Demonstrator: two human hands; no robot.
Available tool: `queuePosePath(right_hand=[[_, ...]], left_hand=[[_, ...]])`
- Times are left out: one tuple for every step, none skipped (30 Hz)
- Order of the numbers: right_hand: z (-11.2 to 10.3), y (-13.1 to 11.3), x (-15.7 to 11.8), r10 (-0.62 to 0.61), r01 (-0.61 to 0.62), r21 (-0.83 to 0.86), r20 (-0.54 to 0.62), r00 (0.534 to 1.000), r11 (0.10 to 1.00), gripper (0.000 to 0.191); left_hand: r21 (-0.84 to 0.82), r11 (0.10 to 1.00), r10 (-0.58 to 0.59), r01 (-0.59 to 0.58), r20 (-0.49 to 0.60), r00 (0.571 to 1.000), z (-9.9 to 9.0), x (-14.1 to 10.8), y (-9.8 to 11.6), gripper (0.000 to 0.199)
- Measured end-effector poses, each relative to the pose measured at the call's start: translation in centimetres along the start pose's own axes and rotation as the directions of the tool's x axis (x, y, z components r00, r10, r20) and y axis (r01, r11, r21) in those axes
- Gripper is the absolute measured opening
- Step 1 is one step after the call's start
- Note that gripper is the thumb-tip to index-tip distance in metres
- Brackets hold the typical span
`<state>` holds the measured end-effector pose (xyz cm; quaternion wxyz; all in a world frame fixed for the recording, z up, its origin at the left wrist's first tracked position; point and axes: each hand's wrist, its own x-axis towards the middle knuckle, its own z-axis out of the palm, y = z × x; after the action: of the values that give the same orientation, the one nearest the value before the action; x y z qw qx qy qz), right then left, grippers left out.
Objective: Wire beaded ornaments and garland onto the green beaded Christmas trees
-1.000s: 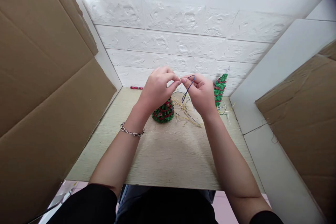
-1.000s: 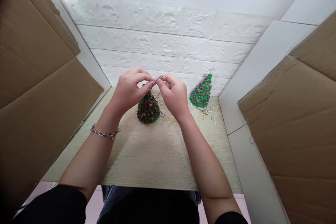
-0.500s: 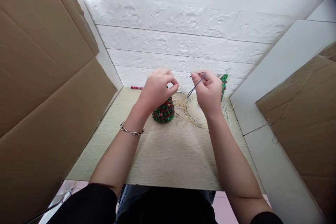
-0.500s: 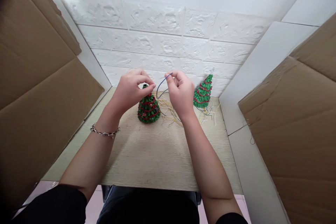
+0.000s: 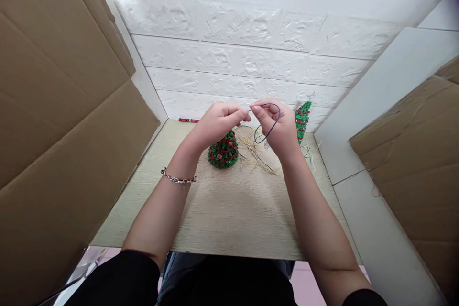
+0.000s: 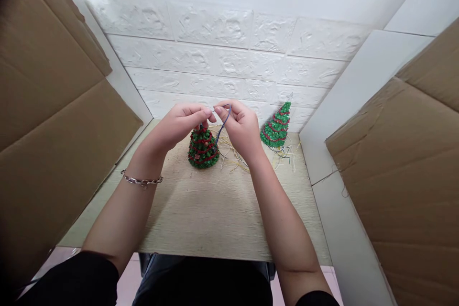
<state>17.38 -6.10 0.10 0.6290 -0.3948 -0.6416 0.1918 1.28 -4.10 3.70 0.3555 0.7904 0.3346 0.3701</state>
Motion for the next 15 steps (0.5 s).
queuePosePath(right_hand=[[-0.03,-0.06,0.04,-0.002,0.002,0.019,0.002,1.0,1.0,0.04],[-0.04,-0.13,0.08,-0.007,0.007,0.038,0.005,1.0,0.999,0.04],[-0.05,-0.21,0.11,-0.011,0.01,0.053,0.009,1.0,0.999,0.041],[-0.04,-0.29,0.12,-0.013,0.012,0.065,0.014,1.0,0.998,0.042],[-0.03,-0.37,0.12,-0.011,0.01,0.071,0.019,1.0,0.997,0.043],[-0.01,-0.43,0.1,-0.007,0.005,0.071,0.025,1.0,0.997,0.043],[0.0,-0.48,0.07,-0.002,0.0,0.066,0.03,1.0,0.998,0.044],[0.01,-0.51,0.01,0.0,-0.002,0.058,0.033,0.999,0.998,0.044],[0.02,-0.53,-0.04,0.0,-0.002,0.05,0.036,0.999,0.999,0.044],[0.03,-0.54,-0.1,-0.001,-0.001,0.044,0.038,0.999,0.999,0.043],[0.03,-0.55,-0.15,-0.002,0.001,0.044,0.038,0.999,0.999,0.043],[0.04,-0.58,-0.18,-0.006,0.004,0.054,0.036,0.999,0.999,0.042],[0.06,-0.61,-0.2,-0.011,0.008,0.076,0.032,0.999,0.997,0.041],[0.08,-0.66,-0.2,-0.019,0.016,0.107,0.026,0.999,0.994,0.04],[0.11,-0.71,-0.18,-0.027,0.024,0.143,0.018,0.999,0.989,0.039]], left_hand=[[-0.048,0.999,-0.014,0.014,0.013,1.0,-0.01,-0.02,-0.01,0.025],[-0.1,0.995,-0.027,0.029,0.025,0.999,-0.01,-0.05,-0.01,0.025],[-0.156,0.987,-0.043,0.049,0.043,0.998,-0.01,-0.09,-0.02,0.025],[-0.215,0.974,-0.063,0.076,0.067,0.996,-0.02,-0.13,-0.01,0.025],[-0.274,0.956,-0.086,0.11,0.099,0.991,-0.04,-0.17,-0.01,0.026],[-0.326,0.934,-0.106,0.145,0.135,0.985,-0.08,-0.18,0.0,0.027],[-0.363,0.915,-0.121,0.174,0.165,0.979,-0.13,-0.18,-0.01,0.029],[-0.378,0.906,-0.129,0.191,0.183,0.975,-0.18,-0.15,-0.04,0.03],[-0.374,0.907,-0.131,0.194,0.187,0.974,-0.23,-0.11,-0.1,0.03],[-0.358,0.915,-0.127,0.183,0.176,0.976,-0.27,-0.04,-0.18,0.029],[-0.336,0.927,-0.118,0.164,0.154,0.981,-0.3,0.04,-0.28,0.029],[-0.316,0.938,-0.107,0.142,0.126,0.986,-0.32,0.12,-0.39,0.03],[-0.306,0.944,-0.096,0.122,0.1,0.99,-0.31,0.21,-0.5,0.031],[-0.307,0.946,-0.086,0.106,0.077,0.993,-0.29,0.28,-0.6,0.034],[-0.314,0.945,-0.078,0.091,0.053,0.996,-0.26,0.35,-0.68,0.037]])
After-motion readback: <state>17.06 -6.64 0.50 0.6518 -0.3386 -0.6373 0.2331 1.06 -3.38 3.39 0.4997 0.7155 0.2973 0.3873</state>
